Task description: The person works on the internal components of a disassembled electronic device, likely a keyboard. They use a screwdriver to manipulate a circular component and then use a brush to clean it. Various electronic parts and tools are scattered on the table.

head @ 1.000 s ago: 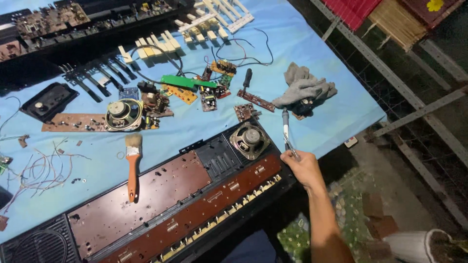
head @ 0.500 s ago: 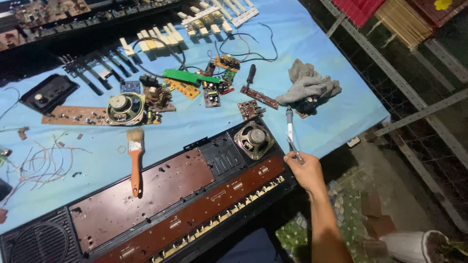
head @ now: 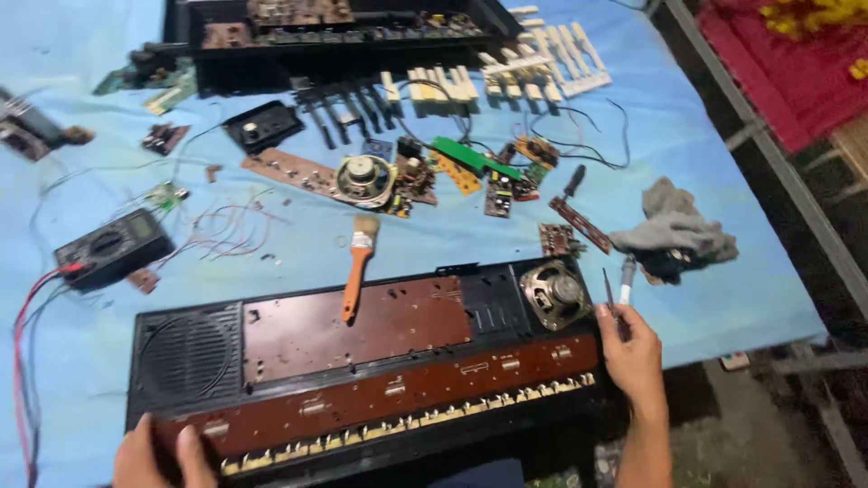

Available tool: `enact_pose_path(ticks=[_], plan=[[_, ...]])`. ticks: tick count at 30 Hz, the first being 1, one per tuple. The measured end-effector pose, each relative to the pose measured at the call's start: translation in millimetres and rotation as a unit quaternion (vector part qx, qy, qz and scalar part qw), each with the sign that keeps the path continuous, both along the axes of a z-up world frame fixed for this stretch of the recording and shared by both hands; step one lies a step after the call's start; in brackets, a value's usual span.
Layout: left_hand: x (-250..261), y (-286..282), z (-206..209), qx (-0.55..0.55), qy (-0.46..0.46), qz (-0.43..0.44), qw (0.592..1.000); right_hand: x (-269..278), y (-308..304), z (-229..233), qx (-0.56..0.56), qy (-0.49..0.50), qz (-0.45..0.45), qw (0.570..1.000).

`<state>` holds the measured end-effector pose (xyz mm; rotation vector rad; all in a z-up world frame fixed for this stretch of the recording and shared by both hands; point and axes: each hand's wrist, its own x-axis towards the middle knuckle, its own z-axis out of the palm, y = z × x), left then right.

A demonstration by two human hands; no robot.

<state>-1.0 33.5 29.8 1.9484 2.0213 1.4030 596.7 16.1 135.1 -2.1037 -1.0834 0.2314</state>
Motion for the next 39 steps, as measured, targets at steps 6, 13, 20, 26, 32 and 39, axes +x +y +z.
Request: enact_pose_path(ticks=[6,13,20,26,32,39], plan=[[56.6,-10.0,67.2,-0.039,0.157,0.127,0.979,-63.1,63.5,47.6,0.039,-0.033,0.164,0.985],[55.6,-11.0,75.5,-0.092,0.147,0.144,0.974,-151.9,190.2,79.9,-0.023,-0.066,0.354,0.932],[57.2,-14.7,83.1,-0.094,0.145,0.152,0.973,-220.5,329.0,15.7,0.039,-0.162,0.368,0.915],[52.5,-14.0,76.9,-0.097,0.122,0.143,0.977,-242.1,353.0,17.1,-0.024,-0.148,0.351,0.924],[49.4,-12.0,72.7,-0.146,0.078,0.126,0.978,-235.4,326.0,46.7,0.036,-0.123,0.364,0.923],[56.3,-2.3,116.2,-0.077,-0.060,0.048,0.994,-258.8,237.5,78.6,0.010,0.068,0.517,0.853]])
